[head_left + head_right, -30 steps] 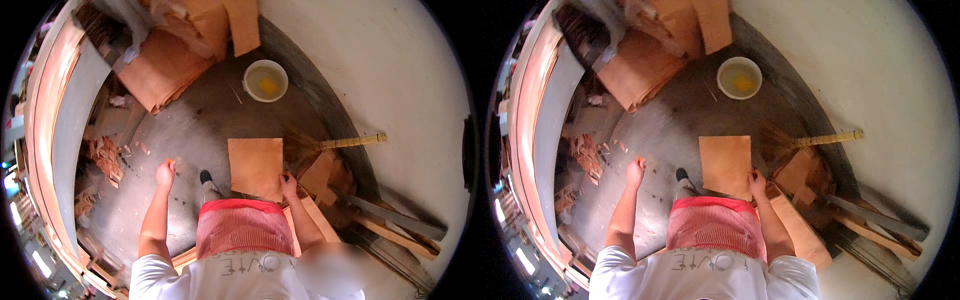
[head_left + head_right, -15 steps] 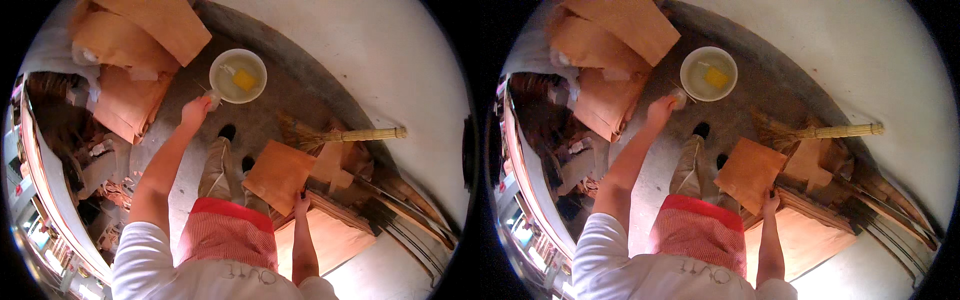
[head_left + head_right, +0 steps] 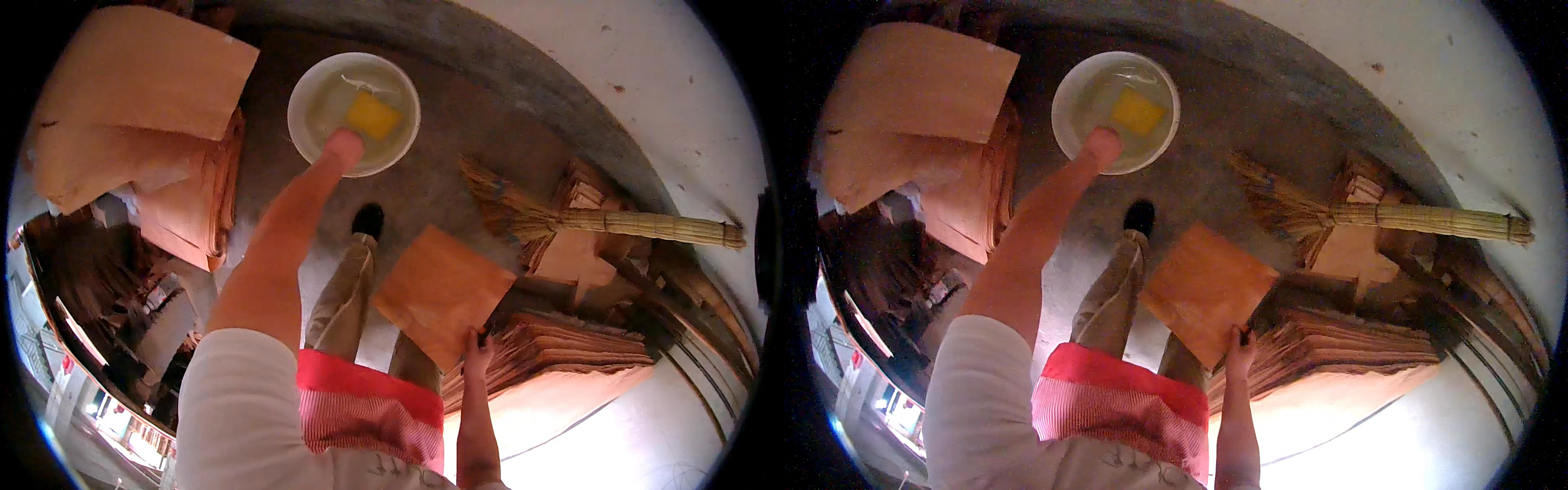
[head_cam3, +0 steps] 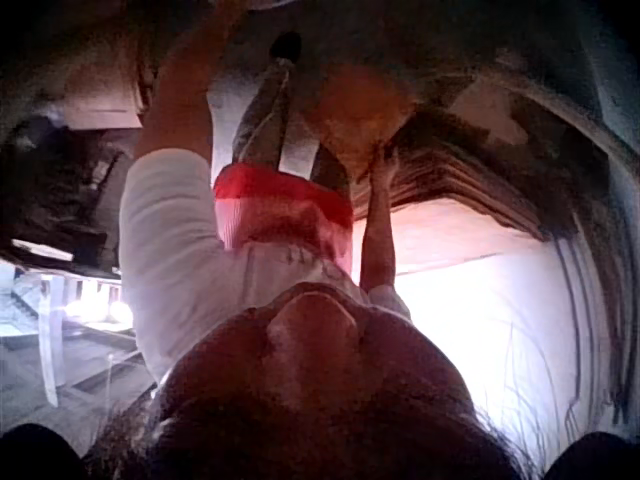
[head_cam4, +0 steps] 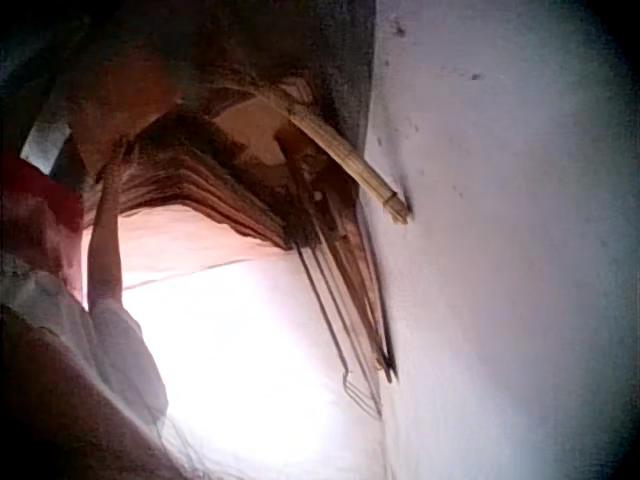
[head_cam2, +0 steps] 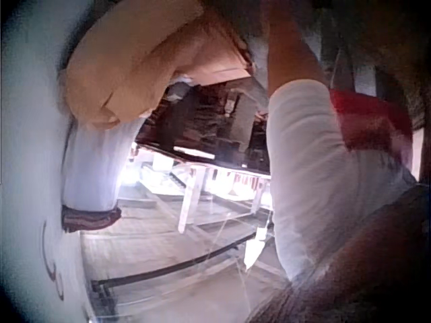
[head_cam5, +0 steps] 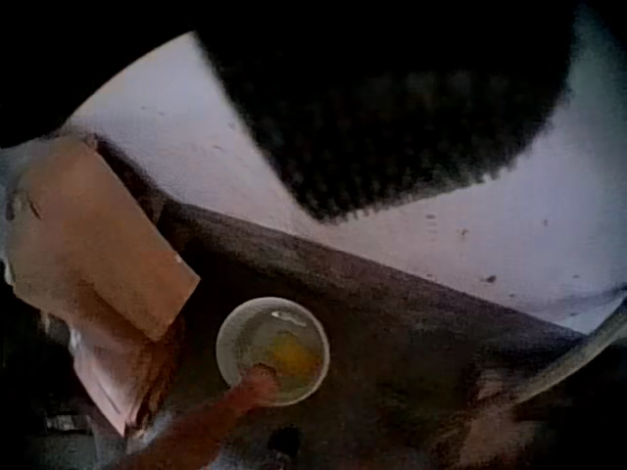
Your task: The person dips a sponge into a bucket of water and applies it to thin wood veneers before using a utility knife to trim excess material from the edges of a larger veneer sheet.
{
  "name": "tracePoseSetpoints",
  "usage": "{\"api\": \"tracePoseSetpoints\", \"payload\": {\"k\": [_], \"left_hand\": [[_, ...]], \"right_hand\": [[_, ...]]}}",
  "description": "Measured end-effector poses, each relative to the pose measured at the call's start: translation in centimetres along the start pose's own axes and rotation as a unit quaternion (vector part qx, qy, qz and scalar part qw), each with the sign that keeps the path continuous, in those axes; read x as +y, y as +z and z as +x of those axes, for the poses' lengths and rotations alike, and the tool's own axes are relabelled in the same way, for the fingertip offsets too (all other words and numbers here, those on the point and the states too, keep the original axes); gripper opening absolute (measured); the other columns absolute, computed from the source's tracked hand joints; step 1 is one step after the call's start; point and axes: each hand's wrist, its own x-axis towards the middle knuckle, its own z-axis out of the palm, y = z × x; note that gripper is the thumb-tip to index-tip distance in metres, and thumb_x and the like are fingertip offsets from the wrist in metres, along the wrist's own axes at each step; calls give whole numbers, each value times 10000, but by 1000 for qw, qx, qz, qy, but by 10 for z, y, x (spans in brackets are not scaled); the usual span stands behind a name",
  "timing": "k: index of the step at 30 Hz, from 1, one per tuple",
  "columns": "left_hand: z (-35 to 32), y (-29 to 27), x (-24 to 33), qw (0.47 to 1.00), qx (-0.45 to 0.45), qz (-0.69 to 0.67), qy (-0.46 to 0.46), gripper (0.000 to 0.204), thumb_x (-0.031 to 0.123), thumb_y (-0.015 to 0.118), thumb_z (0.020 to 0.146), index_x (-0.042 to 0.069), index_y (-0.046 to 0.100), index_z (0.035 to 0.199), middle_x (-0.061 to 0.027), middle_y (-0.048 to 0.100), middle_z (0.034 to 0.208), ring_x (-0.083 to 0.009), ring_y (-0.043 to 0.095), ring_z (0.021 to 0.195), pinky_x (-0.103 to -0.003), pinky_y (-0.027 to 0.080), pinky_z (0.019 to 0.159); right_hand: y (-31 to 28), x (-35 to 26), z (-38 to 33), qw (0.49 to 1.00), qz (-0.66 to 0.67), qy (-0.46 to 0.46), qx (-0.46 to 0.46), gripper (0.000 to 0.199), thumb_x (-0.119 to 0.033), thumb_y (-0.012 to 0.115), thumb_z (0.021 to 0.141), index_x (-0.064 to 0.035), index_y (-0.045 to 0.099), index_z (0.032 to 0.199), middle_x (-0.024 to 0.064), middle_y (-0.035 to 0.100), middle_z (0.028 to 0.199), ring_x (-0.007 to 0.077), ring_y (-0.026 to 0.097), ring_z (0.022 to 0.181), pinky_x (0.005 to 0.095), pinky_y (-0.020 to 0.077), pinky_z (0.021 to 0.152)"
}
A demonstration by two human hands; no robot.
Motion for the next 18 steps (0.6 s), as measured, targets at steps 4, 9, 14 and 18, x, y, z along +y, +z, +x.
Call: {"api": "tracePoseSetpoints", "payload": {"k": [4, 9, 14, 18], "left_hand": [[30, 55, 2, 997, -55, -7, -59, 177, 134, 506, 734, 83, 656, 811, -88, 635, 863, -227, 610, 811, -371, 474, 696], [35, 51, 24, 991, -48, -124, -20, 178, 146, 501, 718, 61, 654, 753, -133, 622, 829, -294, 601, 772, -420, 463, 698], [45, 12, 29, 980, 0, -197, 5, 182, 141, 489, 726, 50, 646, 742, -158, 615, 817, -320, 598, 766, -424, 476, 678], [74, -2, 21, 985, 12, -170, -36, 215, 158, 451, 770, 65, 643, 795, -160, 614, 855, -316, 595, 813, -427, 476, 701]], "right_hand": [[16, -16, 6, 998, 63, 10, -6, 270, -203, 583, 825, 1, 528, 994, 49, 568, 896, 133, 518, 793, 259, 423, 711], [23, -14, 15, 998, 38, 34, 25, 215, -180, 573, 833, -17, 524, 964, 31, 560, 854, 109, 510, 753, 238, 418, 677], [30, -29, 17, 999, 39, 27, 5, 182, -154, 563, 837, -23, 515, 954, 20, 551, 826, 93, 497, 723, 221, 403, 644], [37, -23, 25, 999, 47, -8, 0, 138, -139, 555, 840, -38, 510, 924, -3, 527, 778, 73, 470, 676, 211, 378, 591]]}}
